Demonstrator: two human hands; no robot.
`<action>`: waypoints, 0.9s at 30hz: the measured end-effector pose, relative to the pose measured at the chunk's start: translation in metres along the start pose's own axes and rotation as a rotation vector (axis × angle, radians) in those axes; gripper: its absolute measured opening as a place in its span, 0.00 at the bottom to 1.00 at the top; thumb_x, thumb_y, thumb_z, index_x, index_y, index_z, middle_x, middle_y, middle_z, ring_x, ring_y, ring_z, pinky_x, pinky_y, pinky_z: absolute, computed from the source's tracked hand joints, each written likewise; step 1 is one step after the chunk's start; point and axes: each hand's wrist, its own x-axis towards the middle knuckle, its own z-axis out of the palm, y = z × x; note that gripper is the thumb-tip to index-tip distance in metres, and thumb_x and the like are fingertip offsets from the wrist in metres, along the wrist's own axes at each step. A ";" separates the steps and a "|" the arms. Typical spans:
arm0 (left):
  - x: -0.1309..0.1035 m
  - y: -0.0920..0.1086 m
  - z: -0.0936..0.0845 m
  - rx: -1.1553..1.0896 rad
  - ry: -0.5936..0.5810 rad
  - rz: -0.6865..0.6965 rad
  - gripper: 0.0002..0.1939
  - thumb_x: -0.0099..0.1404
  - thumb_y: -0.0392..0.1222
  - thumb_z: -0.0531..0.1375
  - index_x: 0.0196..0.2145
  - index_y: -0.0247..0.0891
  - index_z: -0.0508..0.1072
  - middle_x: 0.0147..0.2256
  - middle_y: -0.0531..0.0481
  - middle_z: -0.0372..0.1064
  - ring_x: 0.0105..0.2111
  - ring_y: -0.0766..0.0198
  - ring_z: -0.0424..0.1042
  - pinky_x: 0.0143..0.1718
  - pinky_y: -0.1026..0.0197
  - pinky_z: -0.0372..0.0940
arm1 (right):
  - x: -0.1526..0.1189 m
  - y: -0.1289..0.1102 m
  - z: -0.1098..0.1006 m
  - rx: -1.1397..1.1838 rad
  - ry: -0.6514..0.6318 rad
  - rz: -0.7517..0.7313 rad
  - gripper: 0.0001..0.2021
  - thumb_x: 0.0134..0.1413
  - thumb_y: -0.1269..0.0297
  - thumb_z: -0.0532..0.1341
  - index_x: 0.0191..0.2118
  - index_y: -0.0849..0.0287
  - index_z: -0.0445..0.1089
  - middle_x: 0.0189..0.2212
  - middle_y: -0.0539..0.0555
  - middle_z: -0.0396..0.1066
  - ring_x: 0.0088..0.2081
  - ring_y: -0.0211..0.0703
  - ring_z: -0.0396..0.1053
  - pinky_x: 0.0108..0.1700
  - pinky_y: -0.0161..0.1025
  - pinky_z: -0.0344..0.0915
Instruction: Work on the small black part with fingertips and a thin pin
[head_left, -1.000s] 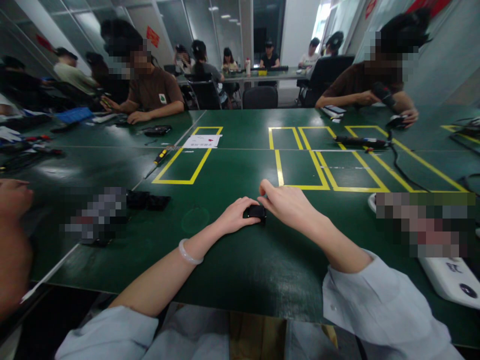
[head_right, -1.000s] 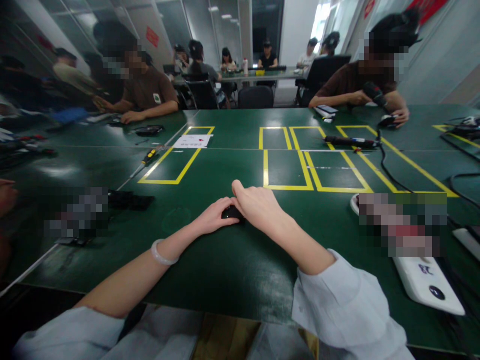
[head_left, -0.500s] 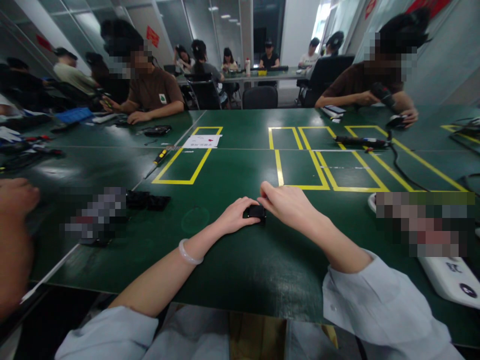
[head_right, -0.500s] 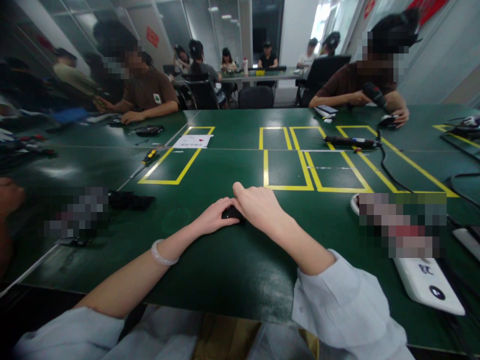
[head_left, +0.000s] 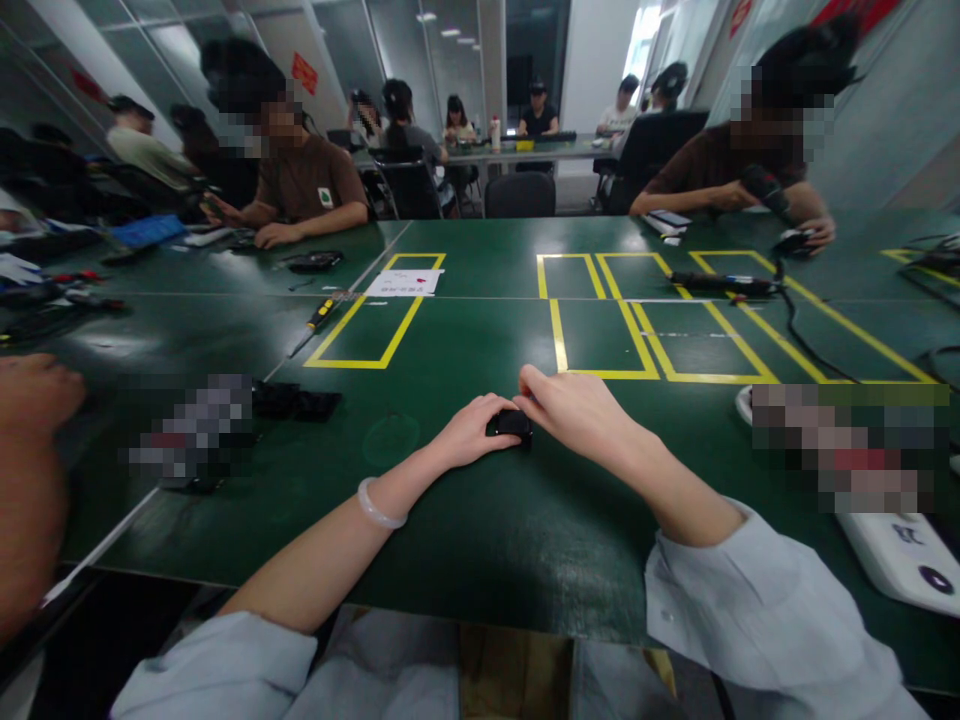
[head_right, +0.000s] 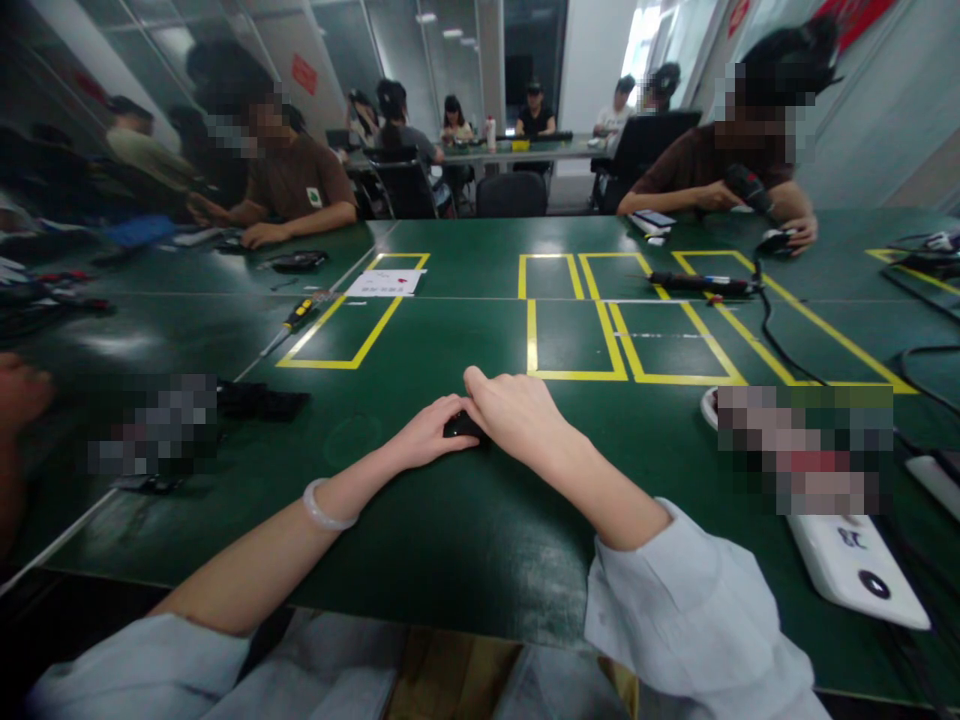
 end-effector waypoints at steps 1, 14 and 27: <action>0.000 0.000 0.000 -0.001 0.000 0.002 0.18 0.60 0.52 0.61 0.45 0.41 0.68 0.42 0.49 0.67 0.43 0.55 0.66 0.46 0.55 0.61 | 0.000 0.000 -0.001 -0.006 -0.010 0.001 0.12 0.64 0.58 0.46 0.43 0.58 0.61 0.30 0.54 0.74 0.30 0.45 0.72 0.27 0.35 0.46; 0.000 0.001 -0.001 -0.015 -0.002 -0.010 0.17 0.60 0.52 0.61 0.44 0.41 0.68 0.42 0.48 0.67 0.44 0.55 0.66 0.46 0.54 0.61 | -0.001 -0.001 -0.002 0.022 -0.001 -0.017 0.13 0.64 0.57 0.45 0.42 0.58 0.62 0.30 0.54 0.74 0.31 0.44 0.72 0.27 0.36 0.47; 0.000 0.001 -0.001 -0.010 0.000 -0.011 0.18 0.60 0.53 0.61 0.43 0.41 0.68 0.41 0.48 0.67 0.43 0.55 0.66 0.45 0.54 0.61 | -0.002 -0.003 -0.004 0.037 -0.013 -0.012 0.12 0.64 0.60 0.45 0.44 0.57 0.61 0.32 0.54 0.75 0.31 0.43 0.72 0.28 0.36 0.49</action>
